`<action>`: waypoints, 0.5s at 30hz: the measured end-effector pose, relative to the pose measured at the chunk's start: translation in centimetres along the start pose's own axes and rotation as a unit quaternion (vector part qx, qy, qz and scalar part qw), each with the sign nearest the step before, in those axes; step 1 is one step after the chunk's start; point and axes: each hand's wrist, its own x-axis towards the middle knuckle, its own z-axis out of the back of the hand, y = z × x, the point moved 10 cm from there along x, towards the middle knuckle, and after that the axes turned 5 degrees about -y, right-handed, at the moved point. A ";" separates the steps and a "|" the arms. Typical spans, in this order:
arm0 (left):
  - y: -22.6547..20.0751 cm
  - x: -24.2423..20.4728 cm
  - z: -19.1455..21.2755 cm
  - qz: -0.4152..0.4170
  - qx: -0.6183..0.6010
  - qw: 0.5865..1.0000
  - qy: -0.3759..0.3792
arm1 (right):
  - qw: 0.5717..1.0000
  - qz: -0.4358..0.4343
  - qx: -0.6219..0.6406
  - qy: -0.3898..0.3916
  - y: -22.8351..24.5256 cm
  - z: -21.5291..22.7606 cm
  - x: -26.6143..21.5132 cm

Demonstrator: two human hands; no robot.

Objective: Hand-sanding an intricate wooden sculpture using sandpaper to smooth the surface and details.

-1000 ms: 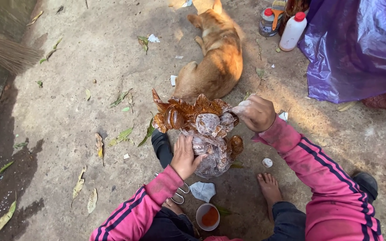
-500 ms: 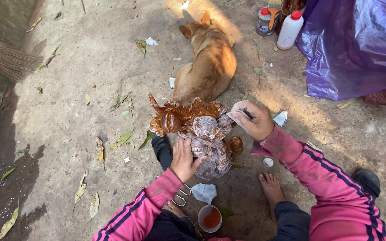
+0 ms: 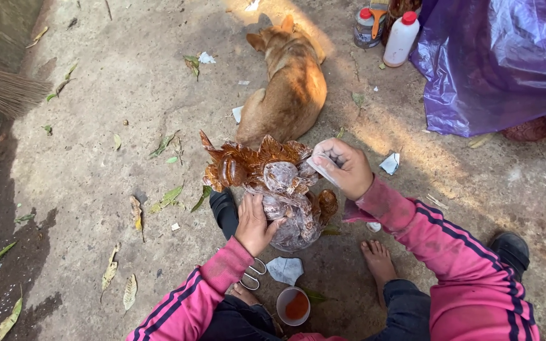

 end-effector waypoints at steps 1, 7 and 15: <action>0.1 0.0 -0.2 0.000 0.001 1.000 -0.003 | 1.000 -0.003 0.012 -0.002 0.1 -0.1 0.0; 0.2 -0.1 0.0 0.001 0.006 1.000 -0.006 | 0.998 -0.018 -0.008 -0.060 -0.7 0.9 -1.3; 0.8 -0.5 -0.6 0.005 0.016 1.000 -0.009 | 0.995 -0.030 -0.013 -0.098 -1.9 0.7 -2.5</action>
